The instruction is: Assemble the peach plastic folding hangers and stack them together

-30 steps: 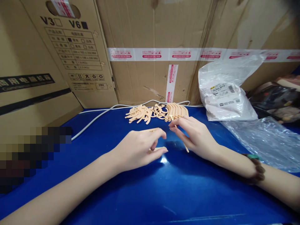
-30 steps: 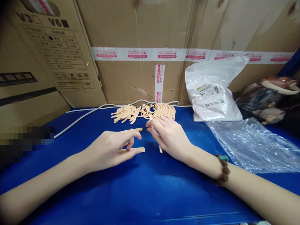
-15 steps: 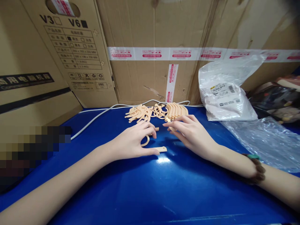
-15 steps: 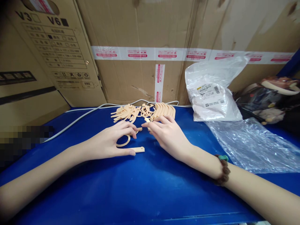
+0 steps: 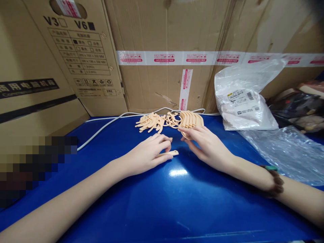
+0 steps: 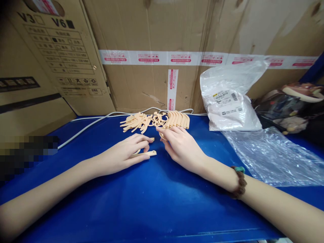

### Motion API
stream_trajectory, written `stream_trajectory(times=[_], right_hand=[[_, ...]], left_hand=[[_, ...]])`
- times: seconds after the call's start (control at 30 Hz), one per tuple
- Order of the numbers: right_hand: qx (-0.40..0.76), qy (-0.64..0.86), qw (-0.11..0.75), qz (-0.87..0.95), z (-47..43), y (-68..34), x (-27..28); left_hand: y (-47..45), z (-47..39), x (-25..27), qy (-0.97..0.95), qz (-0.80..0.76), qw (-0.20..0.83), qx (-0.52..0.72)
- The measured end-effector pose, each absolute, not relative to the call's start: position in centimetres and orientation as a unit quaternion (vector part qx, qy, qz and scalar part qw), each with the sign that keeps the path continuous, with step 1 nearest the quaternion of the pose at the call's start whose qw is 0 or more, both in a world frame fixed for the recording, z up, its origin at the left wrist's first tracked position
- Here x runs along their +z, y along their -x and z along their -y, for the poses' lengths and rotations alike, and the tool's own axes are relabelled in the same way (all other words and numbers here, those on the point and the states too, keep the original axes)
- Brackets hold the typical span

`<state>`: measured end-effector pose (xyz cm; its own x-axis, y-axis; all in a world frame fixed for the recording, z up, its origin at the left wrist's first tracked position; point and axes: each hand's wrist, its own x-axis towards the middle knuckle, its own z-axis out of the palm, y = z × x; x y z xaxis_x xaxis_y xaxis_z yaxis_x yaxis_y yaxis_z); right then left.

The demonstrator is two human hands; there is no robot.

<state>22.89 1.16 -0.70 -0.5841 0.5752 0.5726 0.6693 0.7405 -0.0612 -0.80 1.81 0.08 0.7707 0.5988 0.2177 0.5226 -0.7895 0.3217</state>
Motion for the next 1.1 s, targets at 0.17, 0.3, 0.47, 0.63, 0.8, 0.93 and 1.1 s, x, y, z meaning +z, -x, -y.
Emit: stream_trajectory(times=[0.17,0.3,0.47,0.63,0.8,0.93,1.1], right_hand=[[-0.021,0.355,0.269,0.895,-0.5,-22.8,-0.2],[0.018,0.389,0.271,0.880,-0.2,-22.7,0.1],[0.031,0.414,0.230,0.880,0.0,-22.7,0.3],[0.063,0.453,0.225,0.860,0.0,-22.5,0.2],[0.061,0.465,0.215,0.857,-0.1,-22.2,0.0],[0.049,0.463,0.196,0.863,-0.1,-22.3,0.0],[0.058,0.455,0.180,0.870,-0.4,-22.5,-0.1]], left_hand=[[0.4,-1.4,0.6,-0.912,-0.334,0.151,0.185],[0.3,-1.3,0.8,-0.896,-0.346,0.181,0.212],[0.2,-1.3,0.8,-0.887,-0.350,0.199,0.228],[0.3,-1.2,0.8,-0.886,-0.345,0.199,0.238],[0.4,-1.2,0.7,-0.884,-0.346,0.208,0.236],[0.3,-1.1,0.8,-0.885,-0.348,0.205,0.233],[0.3,-1.1,0.7,-0.886,-0.356,0.196,0.222]])
